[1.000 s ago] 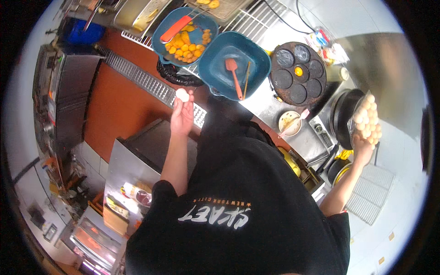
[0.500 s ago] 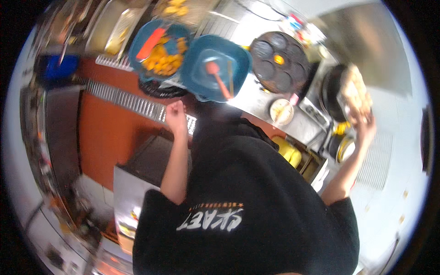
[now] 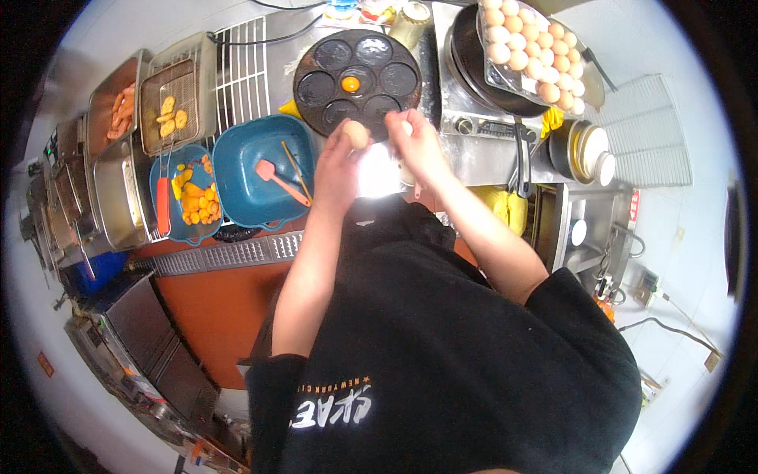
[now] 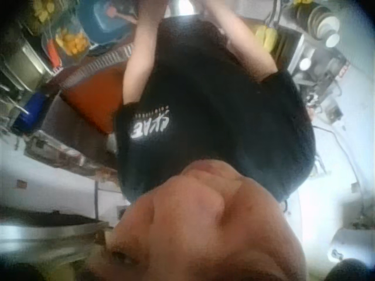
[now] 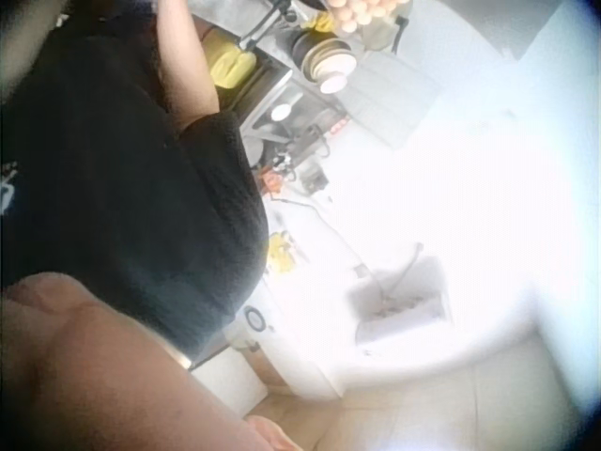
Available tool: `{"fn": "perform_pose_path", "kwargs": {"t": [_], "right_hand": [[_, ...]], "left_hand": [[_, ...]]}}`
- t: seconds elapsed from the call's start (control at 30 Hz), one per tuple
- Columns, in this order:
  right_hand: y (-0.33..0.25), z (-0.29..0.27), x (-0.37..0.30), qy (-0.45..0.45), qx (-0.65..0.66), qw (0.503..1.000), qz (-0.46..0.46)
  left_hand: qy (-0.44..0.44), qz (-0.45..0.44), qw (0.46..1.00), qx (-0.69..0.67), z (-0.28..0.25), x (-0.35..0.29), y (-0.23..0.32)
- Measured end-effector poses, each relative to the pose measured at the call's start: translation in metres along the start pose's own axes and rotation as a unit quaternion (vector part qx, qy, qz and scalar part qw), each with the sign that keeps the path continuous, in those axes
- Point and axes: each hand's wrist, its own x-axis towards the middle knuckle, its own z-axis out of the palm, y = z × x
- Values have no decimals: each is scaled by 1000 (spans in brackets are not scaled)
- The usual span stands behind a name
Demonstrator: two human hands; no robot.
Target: The person cracks eggs into a round-pan griddle and fries them. They then use tongs to remove fried chicken pieces from a deep fryer and place them into a metal tray.
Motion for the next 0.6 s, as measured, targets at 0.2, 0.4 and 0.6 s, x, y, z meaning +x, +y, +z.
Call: {"fn": "perform_pose_path", "kwargs": {"t": [0.2,0.4,0.6], "right_hand": [[-11,-61,37,-75,161,955,-237],[-12,-78,53,-46,-125,861,-491],[23,-94,92,-110,169,949,-241]], "left_hand": [[-21,-45,999,-14,10,47,-9],[-22,-28,997,73,49,67,-26],[13,-50,992,114,60,74,-42]]}}
